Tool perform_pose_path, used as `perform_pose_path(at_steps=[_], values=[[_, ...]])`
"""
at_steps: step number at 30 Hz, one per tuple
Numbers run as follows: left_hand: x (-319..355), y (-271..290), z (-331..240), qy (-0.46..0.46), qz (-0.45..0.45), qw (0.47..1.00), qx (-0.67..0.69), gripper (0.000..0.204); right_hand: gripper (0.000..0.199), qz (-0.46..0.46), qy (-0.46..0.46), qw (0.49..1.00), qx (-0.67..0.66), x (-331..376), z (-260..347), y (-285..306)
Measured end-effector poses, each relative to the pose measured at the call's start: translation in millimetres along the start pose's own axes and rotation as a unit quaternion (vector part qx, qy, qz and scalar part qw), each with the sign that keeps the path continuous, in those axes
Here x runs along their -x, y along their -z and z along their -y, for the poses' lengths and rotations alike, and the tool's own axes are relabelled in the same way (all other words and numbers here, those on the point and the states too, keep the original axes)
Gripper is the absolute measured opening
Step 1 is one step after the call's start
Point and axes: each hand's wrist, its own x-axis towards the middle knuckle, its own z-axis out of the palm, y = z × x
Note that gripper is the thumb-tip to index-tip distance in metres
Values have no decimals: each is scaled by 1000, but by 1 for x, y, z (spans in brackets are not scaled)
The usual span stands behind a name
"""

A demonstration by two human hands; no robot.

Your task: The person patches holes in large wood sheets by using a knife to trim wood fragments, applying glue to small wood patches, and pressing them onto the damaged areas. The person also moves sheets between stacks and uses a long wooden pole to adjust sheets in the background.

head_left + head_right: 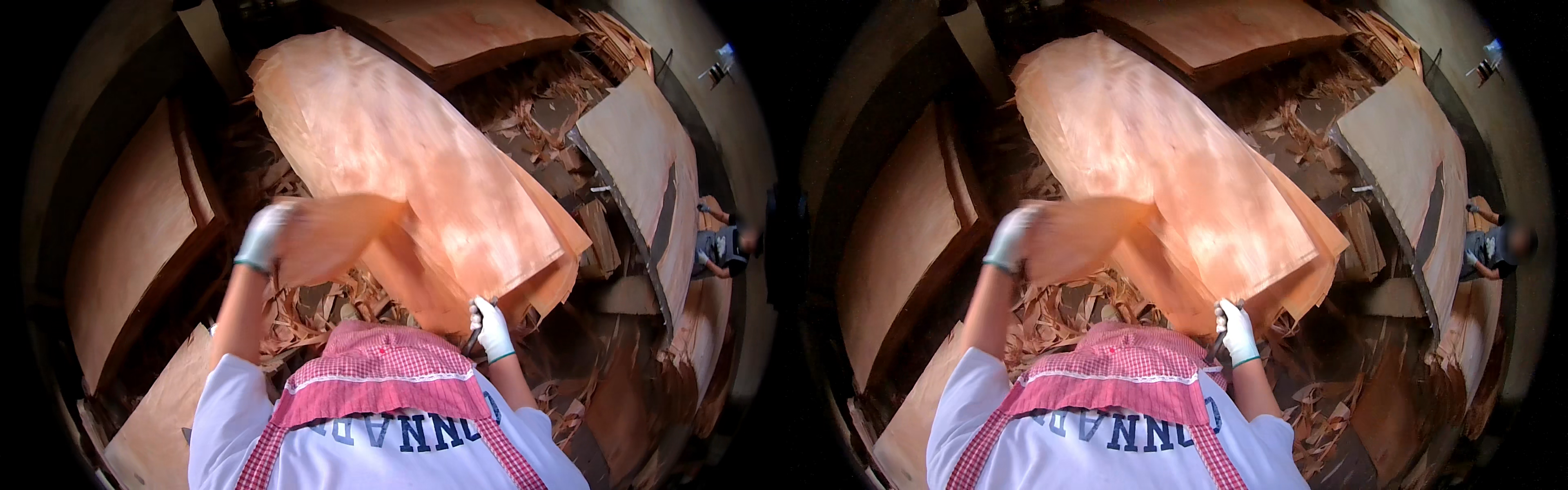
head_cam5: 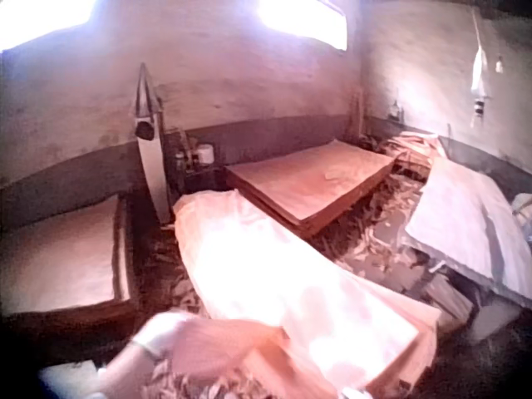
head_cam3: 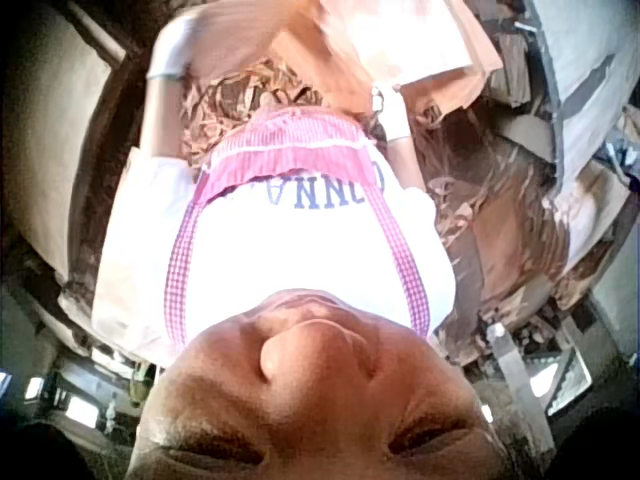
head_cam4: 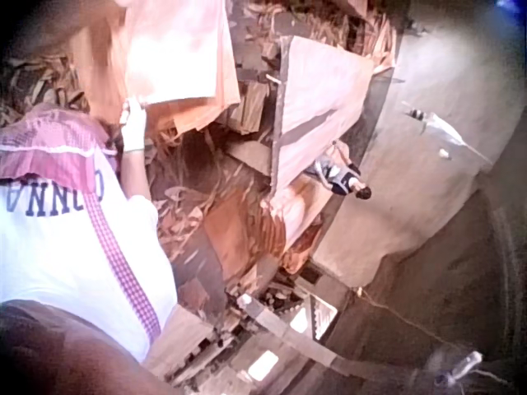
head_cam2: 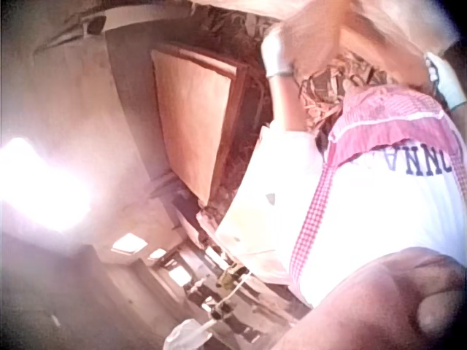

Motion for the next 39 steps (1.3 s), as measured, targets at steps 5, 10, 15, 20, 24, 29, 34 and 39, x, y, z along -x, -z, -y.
perform_pose_path(at_steps=[5,10,15,20,24,29,34,39], values=[[96,364,-16,-15,-272,934,230,33,14,-16,-12,1000,6,-6,-13,14],[259,531,-66,-177,-517,827,132,30,17,-37,-36,998,35,-9,-39,29],[241,491,-25,-252,-418,869,85,41,17,-57,-83,995,-19,0,-35,50],[252,548,-18,-253,-448,856,55,40,24,-93,-54,982,152,5,-28,74],[303,608,-3,-170,-532,737,-380,40,23,-165,-170,927,291,14,-48,134],[329,622,13,-228,-476,849,-6,34,18,5,-334,726,601,18,-18,167],[306,587,1,-156,-466,860,139,34,35,-139,5,676,723,-67,82,42],[243,583,-12,-151,-373,907,121,37,64,-157,441,700,539,-180,161,-207]])
